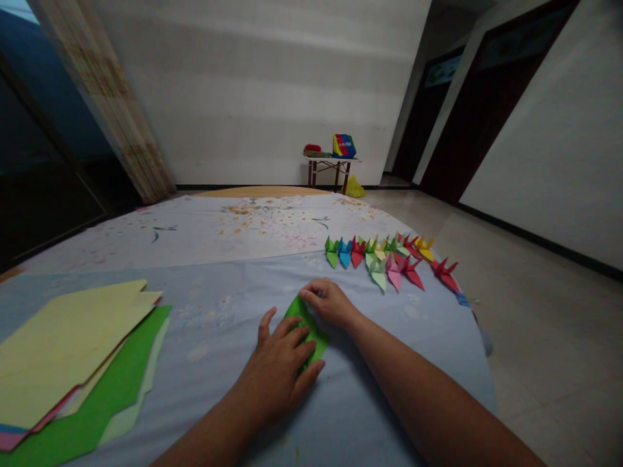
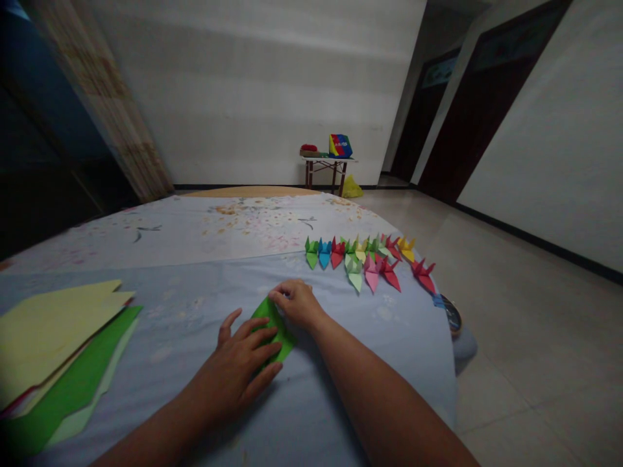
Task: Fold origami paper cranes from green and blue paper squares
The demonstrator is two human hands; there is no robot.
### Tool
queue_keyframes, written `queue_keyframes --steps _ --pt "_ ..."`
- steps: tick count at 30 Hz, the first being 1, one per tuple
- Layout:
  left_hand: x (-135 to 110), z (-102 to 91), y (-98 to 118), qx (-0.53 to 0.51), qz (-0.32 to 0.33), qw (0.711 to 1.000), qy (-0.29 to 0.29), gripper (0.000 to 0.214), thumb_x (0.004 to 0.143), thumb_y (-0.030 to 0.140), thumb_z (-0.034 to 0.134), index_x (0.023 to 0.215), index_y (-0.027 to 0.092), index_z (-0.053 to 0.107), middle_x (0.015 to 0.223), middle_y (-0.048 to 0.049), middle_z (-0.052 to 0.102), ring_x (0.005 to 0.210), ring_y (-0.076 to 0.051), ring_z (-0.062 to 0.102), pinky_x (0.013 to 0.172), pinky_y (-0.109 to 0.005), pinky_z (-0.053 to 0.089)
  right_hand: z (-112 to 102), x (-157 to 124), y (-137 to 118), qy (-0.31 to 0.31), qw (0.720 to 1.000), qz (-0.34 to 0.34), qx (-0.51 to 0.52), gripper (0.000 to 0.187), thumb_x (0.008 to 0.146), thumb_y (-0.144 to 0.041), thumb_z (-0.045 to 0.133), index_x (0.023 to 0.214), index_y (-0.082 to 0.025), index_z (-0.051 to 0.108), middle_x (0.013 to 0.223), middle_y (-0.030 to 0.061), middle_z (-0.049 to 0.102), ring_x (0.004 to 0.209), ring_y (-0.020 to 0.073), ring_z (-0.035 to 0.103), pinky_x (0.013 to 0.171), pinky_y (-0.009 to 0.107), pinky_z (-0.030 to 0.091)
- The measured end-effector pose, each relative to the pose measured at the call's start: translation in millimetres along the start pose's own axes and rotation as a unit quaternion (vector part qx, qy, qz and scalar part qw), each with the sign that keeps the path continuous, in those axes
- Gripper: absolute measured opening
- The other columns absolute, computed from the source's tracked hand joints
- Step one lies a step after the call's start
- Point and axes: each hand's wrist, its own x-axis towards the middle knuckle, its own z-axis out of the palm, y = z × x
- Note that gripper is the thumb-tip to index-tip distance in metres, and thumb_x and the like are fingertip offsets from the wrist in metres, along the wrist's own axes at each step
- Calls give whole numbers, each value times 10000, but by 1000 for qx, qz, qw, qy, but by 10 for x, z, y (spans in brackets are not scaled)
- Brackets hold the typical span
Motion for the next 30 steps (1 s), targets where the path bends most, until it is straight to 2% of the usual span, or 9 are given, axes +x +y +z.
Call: queue_keyframes --steps 3,7,10,13,17,20,23,27,30 --pt "3 12 -11 3 -4 1000 -2 263 885 402 433 994 282 640 1062 -18 646 1154 -259 461 1046 -580 2 -129 -28 -42 -18 1000 21 1 250 843 -353 494 889 -184 674 842 18 680 785 149 584 738 268 399" --pt "5 7 0 -2 -6 1000 -2 254 893 384 422 990 293 639 1066 -9 648 1154 -256 454 1039 -584 -3 -244 -136 -138 -89 990 41 -98 203 793 -342 549 824 -200 690 795 22 675 786 174 553 736 308 358" --pt "3 -12 0 -10 6 1000 -1 253 903 356 405 1002 298 630 1064 -2 650 1157 -249 448 1038 -582 -5 -206 -185 -188 -121 977 44 -168 170 762 -351 583 783 -217 686 766 32 659 838 207 521 762 352 324" --pt "-3 -37 -65 -24 10 1000 14 277 914 312 376 1091 295 588 1109 -3 642 1162 -232 447 1042 -568 21 -139 -165 -188 -119 975 57 -179 131 724 -330 620 733 -208 665 748 31 634 844 210 498 747 344 317" --pt "-5 -76 -285 -38 -68 989 123 363 901 259 335 1233 255 483 1224 -52 580 1156 -218 466 1036 -536 126 -129 -115 -131 -102 992 72 -26 104 730 -275 599 747 -174 612 710 -1 582 711 139 491 652 259 338" --pt "4 -99 -478 -77 -152 969 178 406 854 262 358 1239 219 479 1223 -78 578 1146 -240 481 1016 -527 211 -140 -123 -77 -103 984 85 121 115 745 -269 565 738 -158 533 626 -33 504 569 90 439 546 211 322" --pt "21 -106 -598 -165 -202 953 156 456 818 303 408 1256 193 475 1173 -83 615 1071 -246 544 971 -478 337 -104 -160 -19 -80 976 74 189 155 740 -294 570 732 -164 483 616 -47 470 541 79 414 524 203 317" --pt "48 -106 -587 -282 -182 937 98 399 831 388 444 1144 188 589 1095 -69 662 1014 -231 594 925 -376 424 -18 -198 30 -63 973 52 218 194 728 -319 602 735 -164 486 632 -49 470 550 76 412 531 202 324" --pt "61 -111 -532 -324 -175 925 91 366 826 404 483 1091 198 630 1064 -57 679 982 -233 613 904 -355 444 12 -197 15 -64 965 46 248 217 723 -341 620 752 -161 502 652 -41 498 564 80 439 539 205 343"
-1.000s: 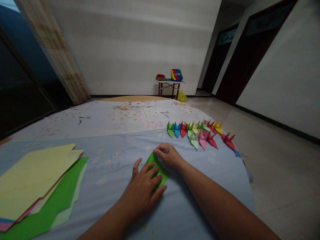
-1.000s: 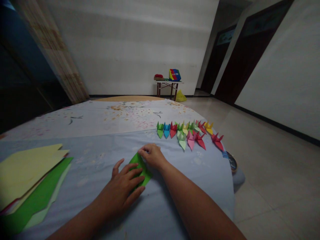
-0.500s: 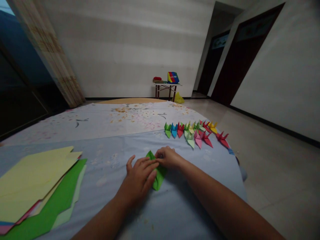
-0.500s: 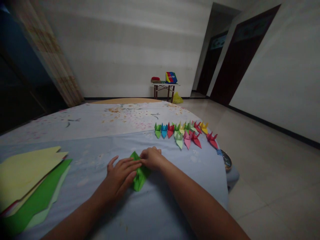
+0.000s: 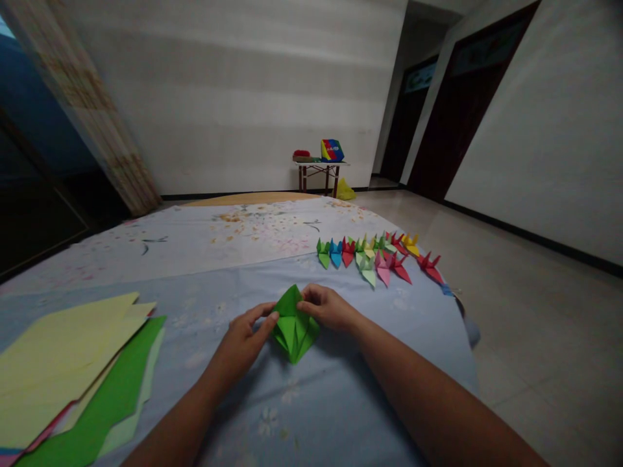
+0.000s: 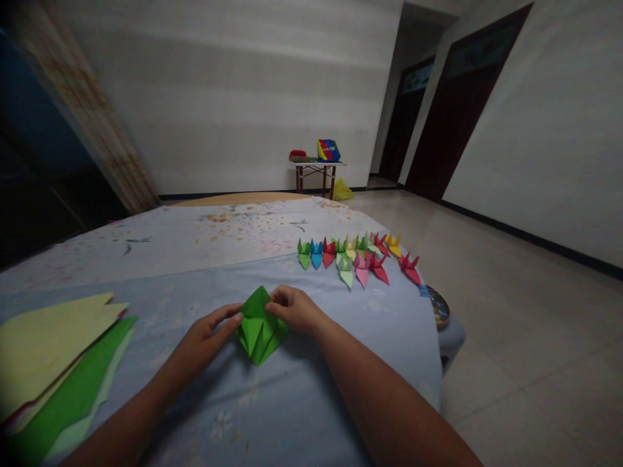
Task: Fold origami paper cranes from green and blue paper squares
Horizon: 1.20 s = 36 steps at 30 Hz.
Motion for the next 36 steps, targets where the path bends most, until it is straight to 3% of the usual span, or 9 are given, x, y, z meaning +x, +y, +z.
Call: queue_keyframes --steps 8,17,25,36 --pt "24 -62 10 -30 -44 999 2 362 823 450 463 960 189 672 965 -44 704 919 -219 628 863 -318 454 7 20 -64 -5 997 5 71 261 707 -382 639 755 -156 517 655 -37 520 556 77 459 540 204 359" --pt "-26 -22 58 109 -80 990 46 283 725 438 542 802 188 654 729 -17 667 718 -205 607 710 -302 444 100 -6 -80 25 1000 -3 7 142 739 -290 592 751 -157 543 623 -30 514 552 83 451 504 196 344" --pt "-33 -12 109 57 -118 991 23 198 657 356 537 702 183 622 643 1 625 647 -201 578 625 -279 434 205 -87 -251 24 998 -42 -46 85 738 -238 591 760 -156 579 623 -46 504 553 65 418 515 183 333" --pt "-52 -7 161 145 -82 984 65 248 733 386 493 708 178 626 622 -9 635 593 -184 573 575 -266 416 252 -97 -255 17 999 -25 -29 86 737 -246 602 756 -168 571 614 -44 495 537 68 414 506 197 334"
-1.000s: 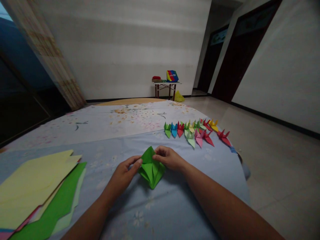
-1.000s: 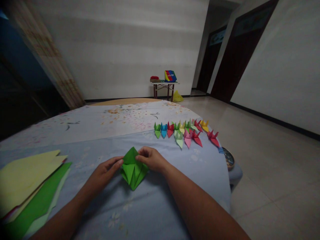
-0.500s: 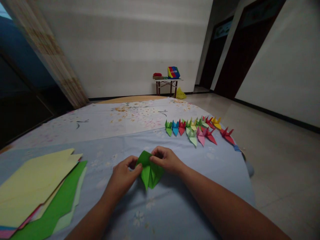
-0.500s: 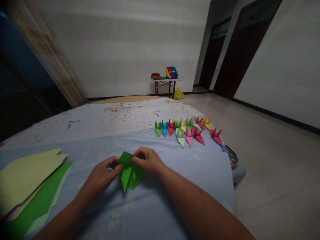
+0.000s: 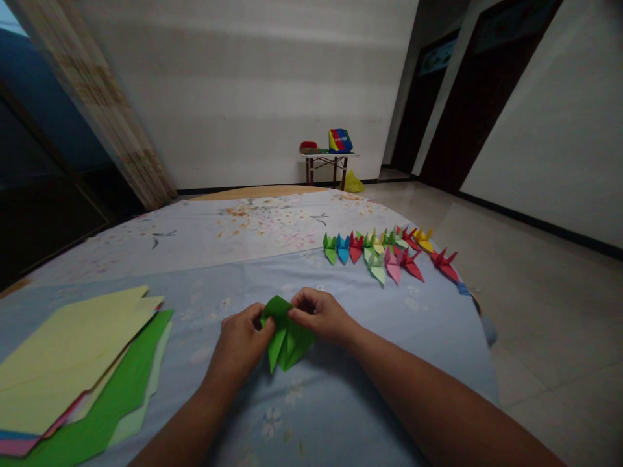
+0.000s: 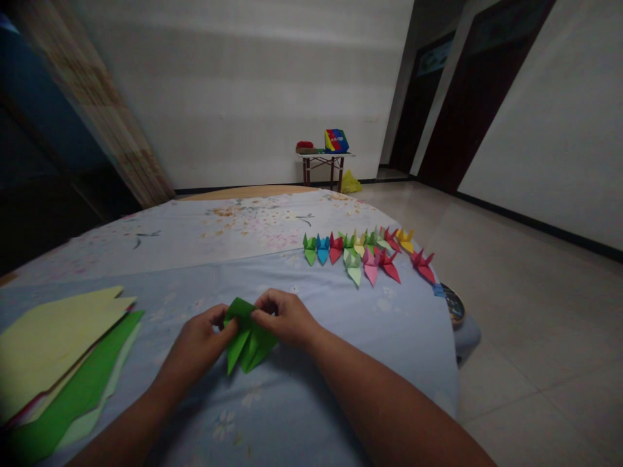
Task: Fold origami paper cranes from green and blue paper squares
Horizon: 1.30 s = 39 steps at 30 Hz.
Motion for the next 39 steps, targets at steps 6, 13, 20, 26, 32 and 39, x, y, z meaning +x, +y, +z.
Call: queue_keyframes --steps 6,13,20,26,32,39 --pt "-12 -9 -15 7 5 1000 -17 293 780 386 456 697 185 652 622 -6 655 597 -182 594 577 -257 412 2 9 47 -2 1000 -1 0 96 740 -258 603 756 -169 571 604 -46 493 534 67 415 504 193 337" --pt "-14 -25 27 20 47 999 -19 334 807 429 440 764 186 666 619 -4 633 595 -174 574 592 -257 425 10 43 111 -2 996 31 83 172 727 -313 621 746 -160 543 588 -52 491 510 62 422 478 183 331" --pt "100 -67 -56 -110 -2 994 22 433 814 464 370 891 179 686 839 -45 699 829 -216 626 805 -330 473 -84 110 167 19 976 74 206 325 650 -416 697 752 -152 537 639 -28 569 522 82 507 520 210 393" --pt "77 26 -67 -132 20 990 -53 394 799 449 490 1054 192 648 1064 -70 679 994 -241 604 913 -371 428 -107 114 168 22 973 77 217 367 618 -447 721 747 -149 549 651 -20 589 543 88 527 541 212 406" --pt "36 82 -58 -129 29 989 -60 362 797 433 504 1029 197 653 950 -59 701 914 -234 629 852 -352 457 -78 114 191 13 979 76 189 330 645 -431 698 747 -158 544 651 -27 586 552 90 522 548 216 407" --pt "-26 199 -82 -17 0 999 -38 395 796 452 471 1048 169 582 653 -1 640 640 -206 615 775 -381 431 -51 58 163 14 995 80 -55 101 718 -254 614 768 -172 583 617 -38 548 551 91 485 508 198 340"
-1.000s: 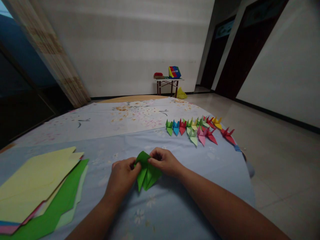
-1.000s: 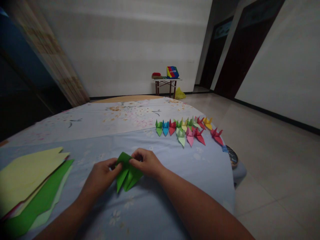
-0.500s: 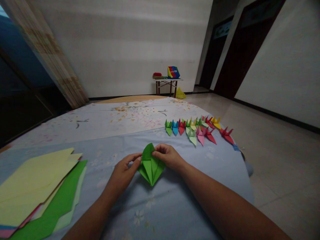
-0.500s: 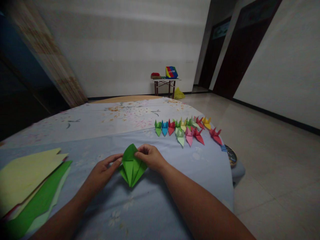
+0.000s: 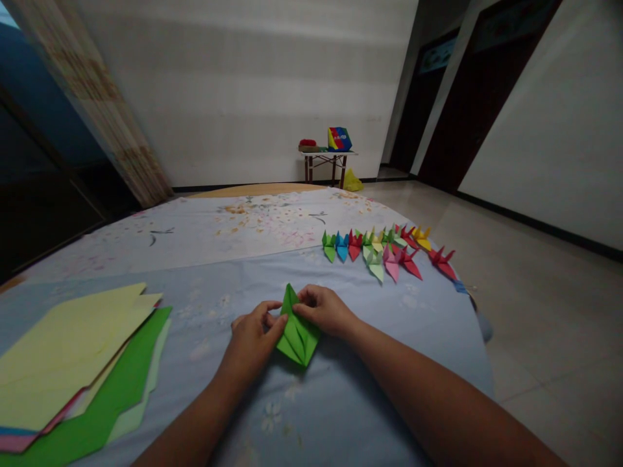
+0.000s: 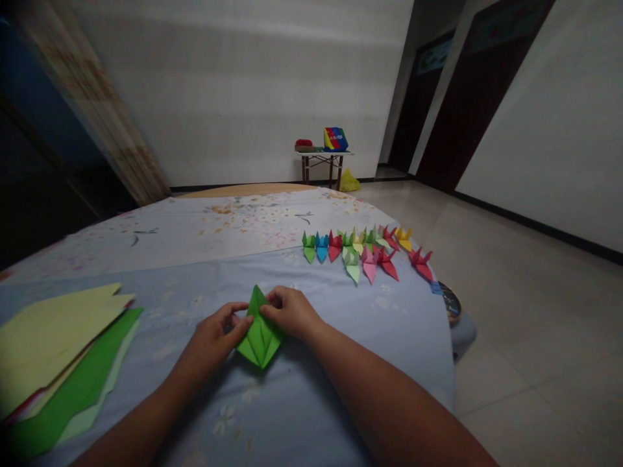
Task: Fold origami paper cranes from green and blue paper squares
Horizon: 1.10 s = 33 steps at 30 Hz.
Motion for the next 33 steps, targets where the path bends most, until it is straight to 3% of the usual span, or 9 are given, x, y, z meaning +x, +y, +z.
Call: queue_keyframes --steps 4,8,11,15,18,23,33 --pt "-28 68 -16 106 39 993 28 321 796 373 481 1052 196 556 677 6 642 737 -223 615 901 -460 302 -17 -44 -60 -9 991 -26 -132 108 740 -237 595 838 -199 619 612 -40 555 580 106 485 580 228 319" --pt "-66 95 -17 182 76 978 60 258 796 328 503 1011 189 535 699 -3 624 794 -229 581 892 -454 270 -12 -62 -70 -2 961 -70 -269 86 766 -269 602 822 -207 622 664 -16 594 727 152 493 718 297 269" --pt "-97 93 -2 222 119 965 74 144 794 301 522 890 204 567 776 -30 624 844 -237 543 884 -449 261 3 -75 -51 6 939 -92 -332 120 782 -302 597 837 -196 608 760 17 602 815 181 468 726 313 236" --pt "-125 81 31 244 171 951 80 106 795 254 546 851 222 630 921 -59 633 940 -259 511 907 -475 223 2 -92 -31 40 935 -96 -340 288 755 -309 633 1000 -185 548 863 35 596 869 194 446 740 310 236" --pt "-142 69 77 246 195 947 63 146 812 222 529 876 240 659 960 -54 650 978 -266 509 921 -493 204 -14 -87 -18 45 938 -83 -335 256 743 -326 653 920 -172 551 854 31 586 860 188 446 745 308 244" --pt "-171 54 143 250 205 946 37 202 820 199 510 915 262 677 1011 -46 681 1043 -290 499 948 -521 169 -68 -77 20 -9 935 -122 -332 108 805 -316 602 852 -224 631 889 24 581 928 191 443 781 330 242" --pt "-176 64 53 234 205 950 37 207 831 226 517 962 267 672 1051 -21 694 1132 -304 480 969 -538 144 -295 -154 -38 -114 925 -159 -327 382 744 -438 656 1083 -267 614 1091 54 536 1035 227 413 879 380 280"
